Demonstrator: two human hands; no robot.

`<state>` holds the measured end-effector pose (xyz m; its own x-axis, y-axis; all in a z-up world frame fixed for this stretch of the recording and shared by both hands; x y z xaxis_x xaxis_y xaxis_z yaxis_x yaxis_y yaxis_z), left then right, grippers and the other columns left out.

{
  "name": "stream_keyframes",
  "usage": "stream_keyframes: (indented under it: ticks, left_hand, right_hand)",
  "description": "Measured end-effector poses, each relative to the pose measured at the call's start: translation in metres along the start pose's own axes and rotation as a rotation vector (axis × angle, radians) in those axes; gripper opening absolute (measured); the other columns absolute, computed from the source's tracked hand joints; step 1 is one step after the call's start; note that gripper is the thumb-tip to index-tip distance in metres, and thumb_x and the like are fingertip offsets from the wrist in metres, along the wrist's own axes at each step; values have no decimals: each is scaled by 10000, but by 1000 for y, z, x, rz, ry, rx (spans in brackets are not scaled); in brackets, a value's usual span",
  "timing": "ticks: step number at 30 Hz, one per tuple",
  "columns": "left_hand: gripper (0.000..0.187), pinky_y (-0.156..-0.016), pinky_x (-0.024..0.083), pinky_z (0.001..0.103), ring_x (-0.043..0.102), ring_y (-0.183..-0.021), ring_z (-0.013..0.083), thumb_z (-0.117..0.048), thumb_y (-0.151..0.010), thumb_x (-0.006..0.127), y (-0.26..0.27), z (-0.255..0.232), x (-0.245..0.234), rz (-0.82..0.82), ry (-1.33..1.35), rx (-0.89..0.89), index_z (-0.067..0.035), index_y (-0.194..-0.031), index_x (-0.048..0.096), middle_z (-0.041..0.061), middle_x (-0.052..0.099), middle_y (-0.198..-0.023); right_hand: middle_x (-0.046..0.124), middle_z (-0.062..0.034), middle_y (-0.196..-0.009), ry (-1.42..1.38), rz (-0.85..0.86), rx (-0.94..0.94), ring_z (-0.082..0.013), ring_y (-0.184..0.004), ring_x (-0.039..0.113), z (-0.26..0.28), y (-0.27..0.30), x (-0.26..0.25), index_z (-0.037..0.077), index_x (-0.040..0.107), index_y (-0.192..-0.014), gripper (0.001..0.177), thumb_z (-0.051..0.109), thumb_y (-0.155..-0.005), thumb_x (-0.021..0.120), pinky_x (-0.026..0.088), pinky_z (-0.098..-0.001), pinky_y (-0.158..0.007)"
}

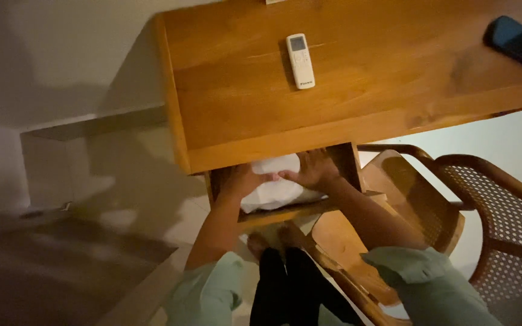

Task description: The person picks up a folded cloth from a bed, carries it to a desk, places it inside a drawer, adjusts the desk chair, and repositions a smartphone.

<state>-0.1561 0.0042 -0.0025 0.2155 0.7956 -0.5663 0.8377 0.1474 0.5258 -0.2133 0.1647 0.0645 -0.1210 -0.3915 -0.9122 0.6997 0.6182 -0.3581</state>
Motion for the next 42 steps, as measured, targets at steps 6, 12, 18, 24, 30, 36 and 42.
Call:
stream_keyframes:
  ticks: [6,12,18,24,30,36,42]
  left_hand:
    - [782,-1126,358,625,553,-1370,392,-699,-820,726,16,-21,12,-330,-638,304,-153,-1376,661,159,663,-1388]
    - [1032,-1263,120,663,224,-1596,404,-671,-867,688,92,-9,71,-272,-492,536,-84,-1646,352,198,278,-1725]
    - [1083,-1282,112,594,202,-1608,327,-505,-790,778,81,17,88,-315,-699,576,-85,-1666,299,138,252,-1750]
    - [732,-1195,389,564,472,-1486,354,-269,-870,755,58,2,62,-451,-827,648,-72,-1538,529,160,468,-1637]
    - [710,-1158,463,525,528,-1436,329,-226,-885,807,12,19,64,-583,-823,633,-120,-1531,531,105,534,-1564]
    - [505,-983,481,467,616,-1237,246,-390,-914,774,51,-5,39,-605,-716,660,-137,-1340,680,48,701,-1247]
    - [398,-1107,458,594,599,-1258,350,-284,-916,793,65,-24,18,-986,-727,805,-227,-1299,699,126,616,-1304]
  right_hand:
    - [679,-288,-1180,107,-183,-6,-523,-1059,717,-13,56,42,84,636,-1422,980,870,-840,579,584,-618,-880]
    - [239,-177,-1744,-20,443,-253,-422,-1564,299,5,129,30,220,291,-1676,1045,768,-842,602,381,-577,-1188]
    - [388,-204,-1670,24,347,-329,-392,-1496,435,0,134,30,173,440,-1602,971,635,-807,750,507,-501,-1088]
    - [468,-222,-1599,62,254,-356,-423,-1403,542,-6,95,27,154,477,-1579,1015,560,-729,852,585,-515,-999]
    - [651,-132,-1420,74,100,-353,-349,-1266,673,-25,64,40,201,562,-1533,830,548,-816,796,611,-480,-949]
    - [725,-19,-1167,98,-183,-353,-267,-1146,673,0,56,-17,250,769,-1155,304,452,-928,790,511,-443,-943]
    - [604,-32,-1226,126,-335,-326,-284,-1116,581,-15,58,-3,334,743,-1207,250,461,-993,717,451,-466,-911]
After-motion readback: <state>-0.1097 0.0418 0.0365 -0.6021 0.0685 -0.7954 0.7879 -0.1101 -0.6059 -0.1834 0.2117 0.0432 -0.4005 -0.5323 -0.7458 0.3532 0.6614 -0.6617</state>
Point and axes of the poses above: each hand's wrist, its own y-axis away from the middle knuckle, its own x-axis out of the palm, z = x × y, the point moved 10 cm from there along -y, towards the middle knuckle
